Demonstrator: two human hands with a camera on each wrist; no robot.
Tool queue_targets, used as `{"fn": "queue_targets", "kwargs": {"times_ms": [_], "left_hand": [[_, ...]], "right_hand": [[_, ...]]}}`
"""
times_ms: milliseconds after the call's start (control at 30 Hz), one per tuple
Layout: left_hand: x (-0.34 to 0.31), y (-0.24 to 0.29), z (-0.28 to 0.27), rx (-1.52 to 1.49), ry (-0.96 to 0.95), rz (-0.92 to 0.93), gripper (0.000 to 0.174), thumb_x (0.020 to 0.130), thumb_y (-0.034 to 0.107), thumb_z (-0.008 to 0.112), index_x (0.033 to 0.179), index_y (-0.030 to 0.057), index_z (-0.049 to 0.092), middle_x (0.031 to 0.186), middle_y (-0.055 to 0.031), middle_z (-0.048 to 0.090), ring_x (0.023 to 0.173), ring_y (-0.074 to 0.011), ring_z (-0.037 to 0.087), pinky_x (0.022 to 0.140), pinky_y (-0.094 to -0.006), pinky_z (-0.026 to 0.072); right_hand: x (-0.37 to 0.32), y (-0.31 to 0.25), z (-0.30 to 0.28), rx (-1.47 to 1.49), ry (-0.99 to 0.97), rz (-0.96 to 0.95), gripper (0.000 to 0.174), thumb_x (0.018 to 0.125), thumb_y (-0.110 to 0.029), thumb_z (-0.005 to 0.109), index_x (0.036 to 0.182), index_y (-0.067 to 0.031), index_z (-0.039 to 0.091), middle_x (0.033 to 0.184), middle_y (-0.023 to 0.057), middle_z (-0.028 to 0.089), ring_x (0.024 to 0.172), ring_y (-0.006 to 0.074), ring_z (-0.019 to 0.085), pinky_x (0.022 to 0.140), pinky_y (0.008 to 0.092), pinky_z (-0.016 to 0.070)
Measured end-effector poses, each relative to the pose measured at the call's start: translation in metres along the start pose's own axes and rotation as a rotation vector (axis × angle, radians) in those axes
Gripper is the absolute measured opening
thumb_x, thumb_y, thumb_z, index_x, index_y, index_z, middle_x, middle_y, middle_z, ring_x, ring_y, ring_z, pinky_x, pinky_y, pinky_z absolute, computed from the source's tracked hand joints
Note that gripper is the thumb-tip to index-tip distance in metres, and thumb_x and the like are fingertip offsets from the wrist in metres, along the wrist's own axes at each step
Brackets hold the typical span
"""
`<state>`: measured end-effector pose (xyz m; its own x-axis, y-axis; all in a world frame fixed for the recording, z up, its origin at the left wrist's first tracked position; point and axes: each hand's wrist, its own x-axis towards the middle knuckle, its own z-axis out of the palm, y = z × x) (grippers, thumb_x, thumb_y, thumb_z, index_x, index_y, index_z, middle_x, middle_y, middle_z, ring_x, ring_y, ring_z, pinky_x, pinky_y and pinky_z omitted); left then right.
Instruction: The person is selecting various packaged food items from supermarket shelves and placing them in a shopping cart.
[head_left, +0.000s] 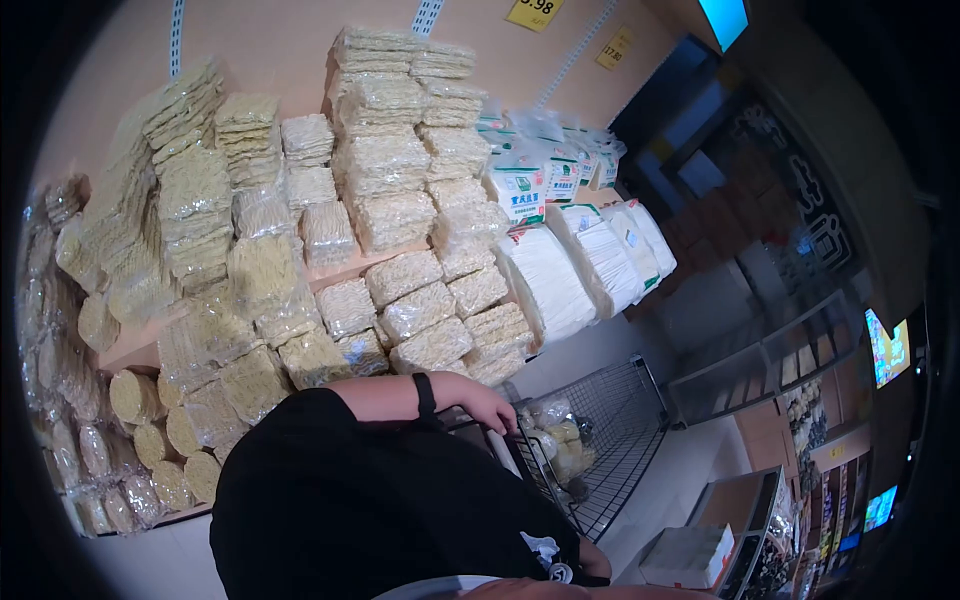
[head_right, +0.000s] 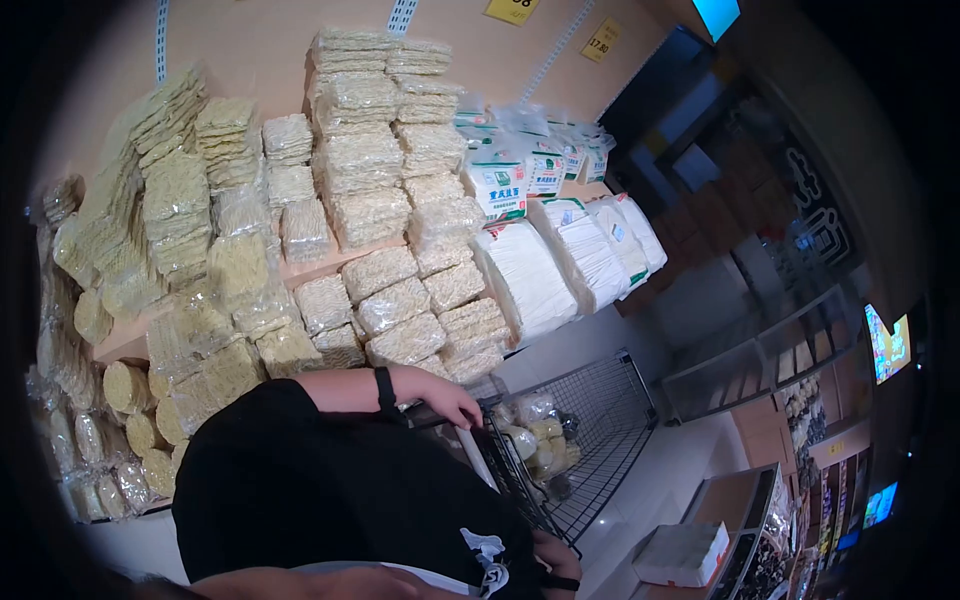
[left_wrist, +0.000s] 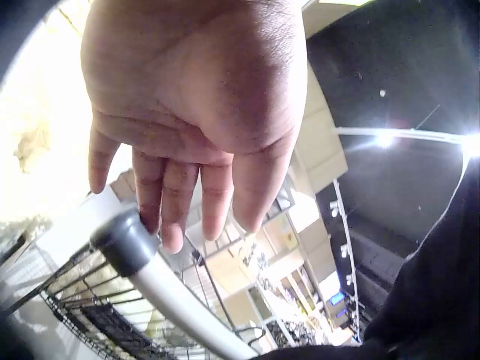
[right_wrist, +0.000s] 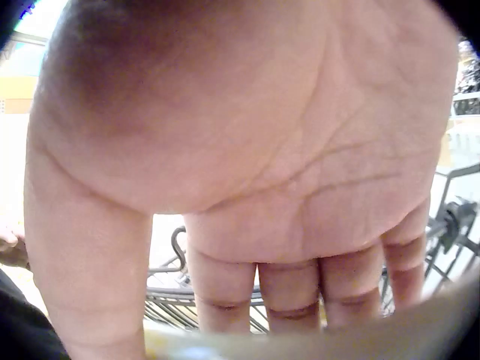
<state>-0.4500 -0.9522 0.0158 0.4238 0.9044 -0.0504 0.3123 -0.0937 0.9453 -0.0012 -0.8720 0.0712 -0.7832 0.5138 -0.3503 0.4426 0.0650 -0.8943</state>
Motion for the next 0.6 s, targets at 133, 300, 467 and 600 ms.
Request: {"fn": "queue_targets", "kwargs": {"times_ms": [133, 300, 467, 600], "left_hand": [[-0.051, 0.015, -0.026, -0.025, 0.408, -0.058, 0.029, 0.086, 0.021, 0.06, 0.111, 0.0059, 0.06, 0.097, -0.0075, 0.064, 0.09, -0.0159, 0.059, 0.08, -0.0307, 0.046], [-0.075, -0.001, -0.022, 0.0, 0.771, -0.195, 0.024, 0.087, 0.022, 0.059, 0.106, 0.0058, 0.06, 0.089, -0.0046, 0.063, 0.084, -0.0119, 0.058, 0.076, -0.0279, 0.0467], [-0.072, -0.02, -0.01, 0.078, 0.84, -0.453, 0.027, 0.078, 0.027, 0.064, 0.099, 0.0087, 0.062, 0.09, -0.0115, 0.064, 0.083, -0.0234, 0.062, 0.074, -0.0336, 0.0484], [-0.059, -0.037, -0.017, 0.213, 0.862, -0.437, 0.033, 0.074, 0.03, 0.066, 0.1, 0.0093, 0.062, 0.094, -0.0113, 0.064, 0.09, -0.0265, 0.06, 0.079, -0.0371, 0.0478]], "right_hand": [[0.08, -0.03, -0.031, -0.388, -0.234, 0.462, 0.039, 0.08, -0.021, 0.064, 0.113, 0.0, 0.059, 0.105, 0.0102, 0.064, 0.099, 0.0179, 0.059, 0.085, 0.0287, 0.0449], [0.155, -0.071, -0.042, -0.698, -0.123, 0.27, 0.044, 0.077, -0.031, 0.068, 0.111, -0.0048, 0.061, 0.093, 0.0066, 0.065, 0.086, 0.018, 0.061, 0.076, 0.0308, 0.048], [0.235, -0.13, -0.006, -0.984, -0.133, -0.024, 0.048, 0.075, -0.032, 0.069, 0.113, -0.0037, 0.06, 0.098, 0.0156, 0.065, 0.088, 0.0275, 0.063, 0.078, 0.0343, 0.0488], [0.267, -0.142, 0.049, -0.962, -0.286, -0.219, 0.047, 0.076, -0.029, 0.067, 0.115, -0.0039, 0.058, 0.102, 0.0181, 0.063, 0.094, 0.0317, 0.061, 0.082, 0.0371, 0.0483]]}}
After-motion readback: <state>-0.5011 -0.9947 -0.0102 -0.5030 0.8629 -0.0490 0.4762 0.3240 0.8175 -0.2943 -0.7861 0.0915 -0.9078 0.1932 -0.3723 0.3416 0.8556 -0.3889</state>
